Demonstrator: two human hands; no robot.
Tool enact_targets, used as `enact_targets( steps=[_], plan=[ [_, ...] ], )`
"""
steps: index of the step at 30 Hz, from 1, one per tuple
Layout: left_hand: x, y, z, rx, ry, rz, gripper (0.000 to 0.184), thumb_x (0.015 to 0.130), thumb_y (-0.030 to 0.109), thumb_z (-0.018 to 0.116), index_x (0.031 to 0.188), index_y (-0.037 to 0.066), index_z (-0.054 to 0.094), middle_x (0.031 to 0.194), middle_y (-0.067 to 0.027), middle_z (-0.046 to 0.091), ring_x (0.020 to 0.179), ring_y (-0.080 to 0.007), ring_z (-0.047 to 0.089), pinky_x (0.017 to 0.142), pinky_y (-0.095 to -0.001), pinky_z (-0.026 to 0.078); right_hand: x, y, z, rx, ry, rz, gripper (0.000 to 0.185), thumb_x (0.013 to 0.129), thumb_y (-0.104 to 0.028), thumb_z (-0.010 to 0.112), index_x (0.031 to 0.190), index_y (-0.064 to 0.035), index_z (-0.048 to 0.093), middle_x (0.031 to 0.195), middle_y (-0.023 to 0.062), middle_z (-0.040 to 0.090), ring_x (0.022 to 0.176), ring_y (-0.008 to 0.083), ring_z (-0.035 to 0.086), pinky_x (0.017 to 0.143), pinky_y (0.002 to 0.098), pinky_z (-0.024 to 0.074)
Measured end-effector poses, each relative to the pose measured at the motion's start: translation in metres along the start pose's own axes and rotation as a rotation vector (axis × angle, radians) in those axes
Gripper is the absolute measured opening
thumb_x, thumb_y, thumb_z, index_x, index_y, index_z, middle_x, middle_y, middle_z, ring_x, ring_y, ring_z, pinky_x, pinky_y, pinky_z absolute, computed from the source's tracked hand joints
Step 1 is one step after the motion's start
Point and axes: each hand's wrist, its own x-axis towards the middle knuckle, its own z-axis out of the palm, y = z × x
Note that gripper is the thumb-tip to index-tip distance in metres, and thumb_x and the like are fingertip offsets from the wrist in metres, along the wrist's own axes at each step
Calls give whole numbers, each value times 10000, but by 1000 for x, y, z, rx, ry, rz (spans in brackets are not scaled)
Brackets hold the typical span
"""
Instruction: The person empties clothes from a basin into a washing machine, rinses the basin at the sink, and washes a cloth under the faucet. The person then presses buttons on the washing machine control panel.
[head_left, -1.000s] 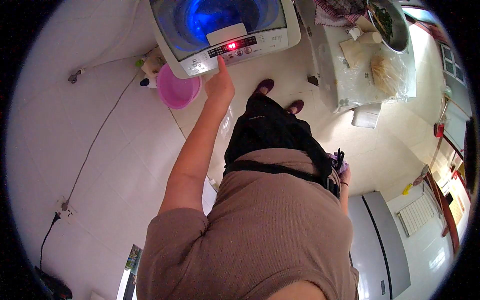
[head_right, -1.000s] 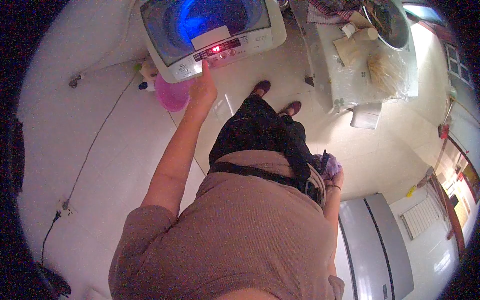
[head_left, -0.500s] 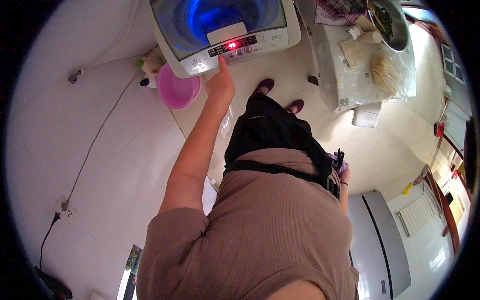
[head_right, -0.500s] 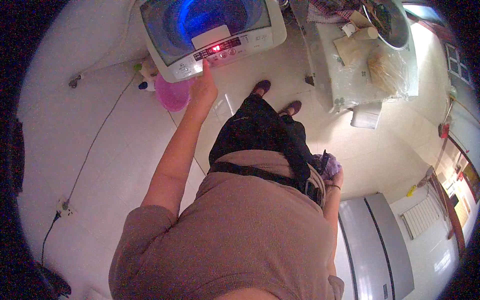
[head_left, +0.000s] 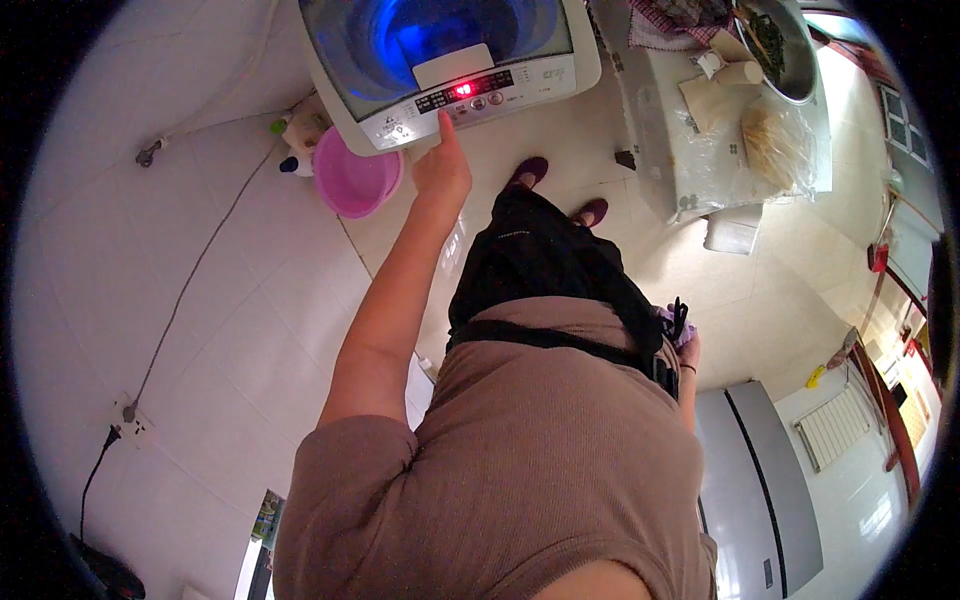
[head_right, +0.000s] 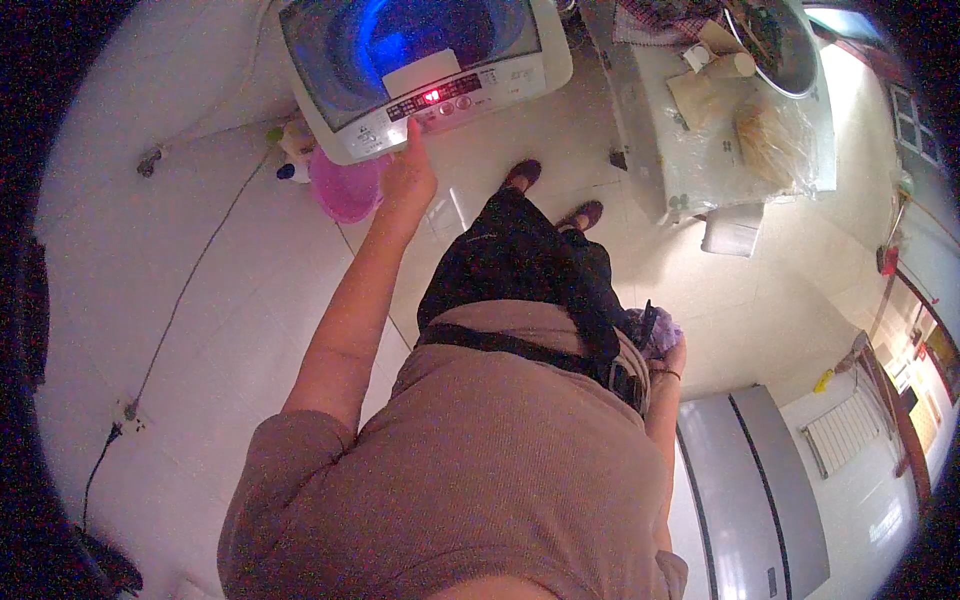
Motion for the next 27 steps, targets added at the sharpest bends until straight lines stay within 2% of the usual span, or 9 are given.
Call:
enact_targets(
  steps=[1, 5, 8, 10, 11, 17, 23, 25, 27],
  plan=[
    [1, 0, 2, 39, 20, 7, 649, 799, 115, 394, 1335, 95, 29, 876, -201, 591, 779, -306, 597, 682, -395, 462, 0, -1, -3, 8, -6, 31, 299, 833, -236, 381, 948, -40, 575, 894, 88, 611, 719, 206, 598, 570, 286, 501],
    [1, 0, 3, 11, -6, -18, 651, 794, 114, 398, 1335, 93, 36, 878, -198, 592, 790, -307, 595, 691, -398, 460, 4, 0, -15, 40, -63, 66, 310, 831, -234, 364, 941, -35, 575, 894, 97, 610, 725, 213, 599, 573, 281, 503],
    [3, -4, 8, 90, 91, 61, 650, 793, 118, 393, 1335, 90, 35, 880, -198, 592, 803, -310, 593, 699, -400, 459, -19, -3, 29, 31, 60, -2, 314, 830, -245, 359, 934, -43, 576, 887, 89, 611, 692, 192, 594, 497, 267, 488],
    [4, -4, 8, 82, 75, 50, 659, 788, 110, 398, 1335, 86, 30, 885, -201, 591, 808, -308, 593, 704, -398, 459, -12, -1, 24, 23, 176, 8, 320, 832, -262, 356, 935, -53, 576, 869, 67, 614, 562, 145, 572, 329, 210, 392],
    [4, -3, 8, 82, 75, 50, 659, 788, 110, 398, 1335, 86, 30, 885, -201, 591, 808, -308, 593, 704, -398, 459, -11, -3, 19, 24, 176, 8, 320, 832, -262, 356, 935, -53, 576, 869, 67, 614, 562, 145, 572, 329, 210, 392],
    [1, 1, 1, 149, 55, 27, 659, 795, 114, 395, 1336, 90, 21, 898, -201, 590, 810, -301, 595, 704, -391, 462, -16, -4, 15, -51, 23, 29, 272, 821, -256, 420, 928, -62, 578, 807, 41, 622, 377, 88, 486, 207, 147, 178],
    [5, 0, 4, 126, 39, 17, 659, 807, 116, 389, 1337, 93, -2, 923, -186, 589, 822, -284, 595, 698, -376, 468, -21, -5, 32, -84, 42, 14, 268, 818, -260, 446, 924, -51, 577, 816, 53, 621, 409, 90, 503, 233, 154, 236],
    [5, 1, 3, 121, 19, 7, 664, 807, 117, 393, 1336, 89, -7, 930, -188, 587, 823, -284, 594, 693, -378, 470, -25, -6, 43, -8, 143, 54, 272, 820, -260, 440, 923, -47, 576, 824, 64, 621, 463, 111, 536, 277, 165, 314],
    [4, 2, 0, 135, 18, 8, 665, 806, 116, 393, 1335, 87, -7, 926, -189, 587, 822, -285, 594, 692, -378, 469, -15, -3, 27, -44, 100, 37, 282, 823, -266, 427, 921, -48, 576, 825, 69, 620, 498, 126, 552, 310, 174, 351]
  ],
)
